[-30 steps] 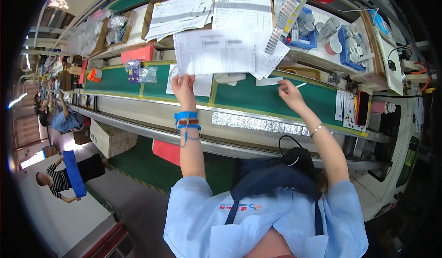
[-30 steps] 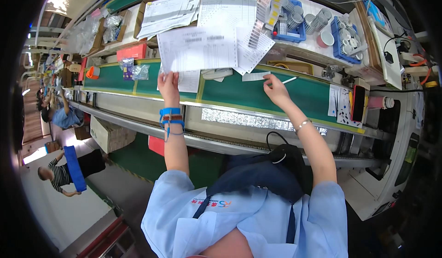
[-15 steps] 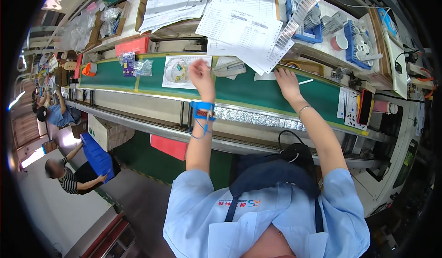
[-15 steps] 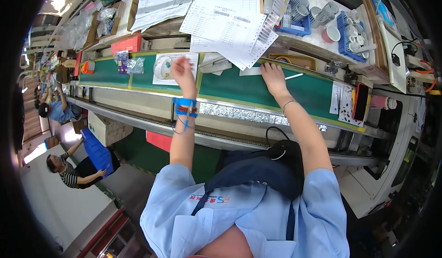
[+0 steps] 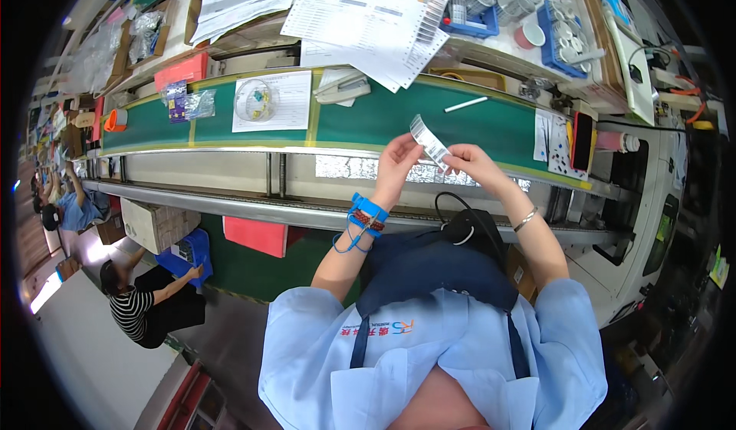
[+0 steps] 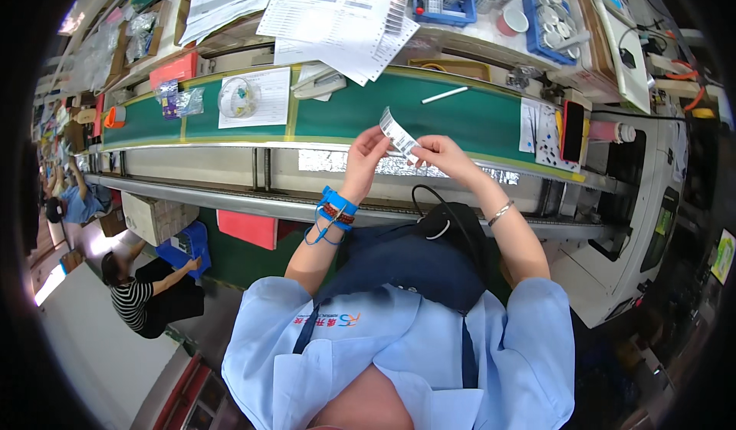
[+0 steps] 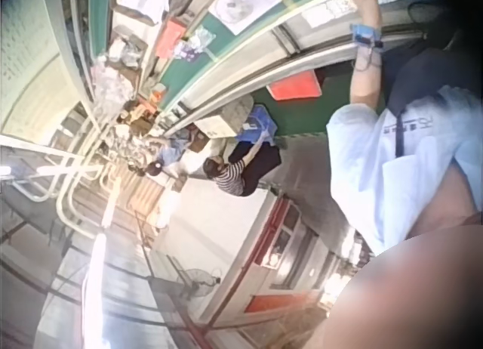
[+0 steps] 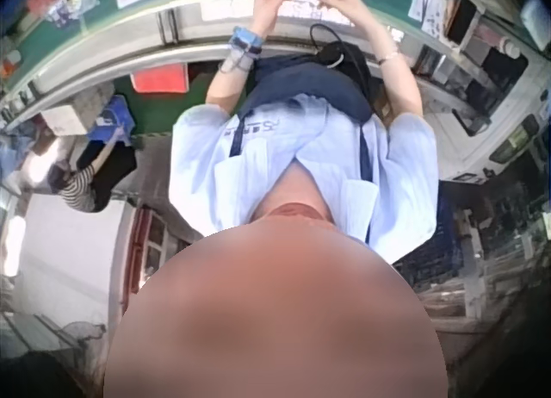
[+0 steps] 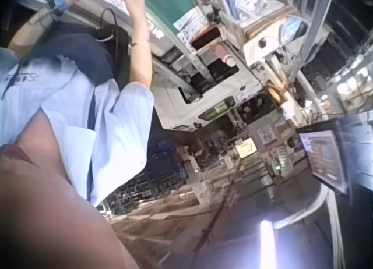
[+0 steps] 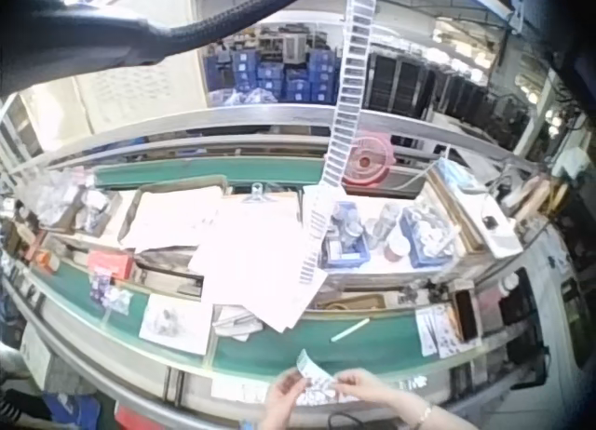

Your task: The person handles a stack of printed documents at a workstation, using a computer mouse to interact with a screen. They then pick up a roll of barcode labels, peel off individual labels, and place them into a blue tray. The person also handles a small plastic bag containing small items.

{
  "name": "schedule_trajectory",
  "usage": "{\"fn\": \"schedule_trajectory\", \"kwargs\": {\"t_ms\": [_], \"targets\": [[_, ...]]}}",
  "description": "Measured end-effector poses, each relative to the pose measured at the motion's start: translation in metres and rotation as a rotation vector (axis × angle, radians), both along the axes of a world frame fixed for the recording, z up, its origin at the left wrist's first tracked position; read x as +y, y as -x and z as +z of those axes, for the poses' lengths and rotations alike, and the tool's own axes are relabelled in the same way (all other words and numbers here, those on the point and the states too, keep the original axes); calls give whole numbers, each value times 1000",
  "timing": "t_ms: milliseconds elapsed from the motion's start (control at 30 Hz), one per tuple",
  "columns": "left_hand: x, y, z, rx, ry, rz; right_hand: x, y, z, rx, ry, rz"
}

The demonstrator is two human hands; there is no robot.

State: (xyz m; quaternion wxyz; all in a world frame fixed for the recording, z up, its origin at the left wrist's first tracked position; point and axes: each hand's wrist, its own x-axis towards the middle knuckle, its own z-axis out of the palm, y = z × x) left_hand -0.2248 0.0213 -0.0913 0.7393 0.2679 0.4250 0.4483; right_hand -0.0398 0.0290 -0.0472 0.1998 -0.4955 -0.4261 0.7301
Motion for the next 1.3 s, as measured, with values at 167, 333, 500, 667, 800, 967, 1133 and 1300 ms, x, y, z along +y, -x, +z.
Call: {"fn": "schedule_trajectory", "kwargs": {"t_ms": [167,333,500,667,800,967,1133,1300], "targets": [[6,-13,41,51,-125,-8,-33,-11,29,-38,19,-64],[5,-31,70,64,-248,-48,-58,-21,62,40,-29,-205],[-1,-58,110,96,-342,-69,-82,-41,88,161,-119,-226],[-19,-85,135,95,-456,-81,-104,-67,111,181,-217,-201],[-36,-108,149,130,-514,-87,-121,-94,118,219,-244,-190],[-57,-134,161,122,-559,-87,-141,-124,122,232,-274,-184],[-72,-153,167,139,-596,-64,-153,-146,117,314,-278,-222],[-83,-164,175,158,-577,-55,-160,-157,122,309,-318,-201]]}}
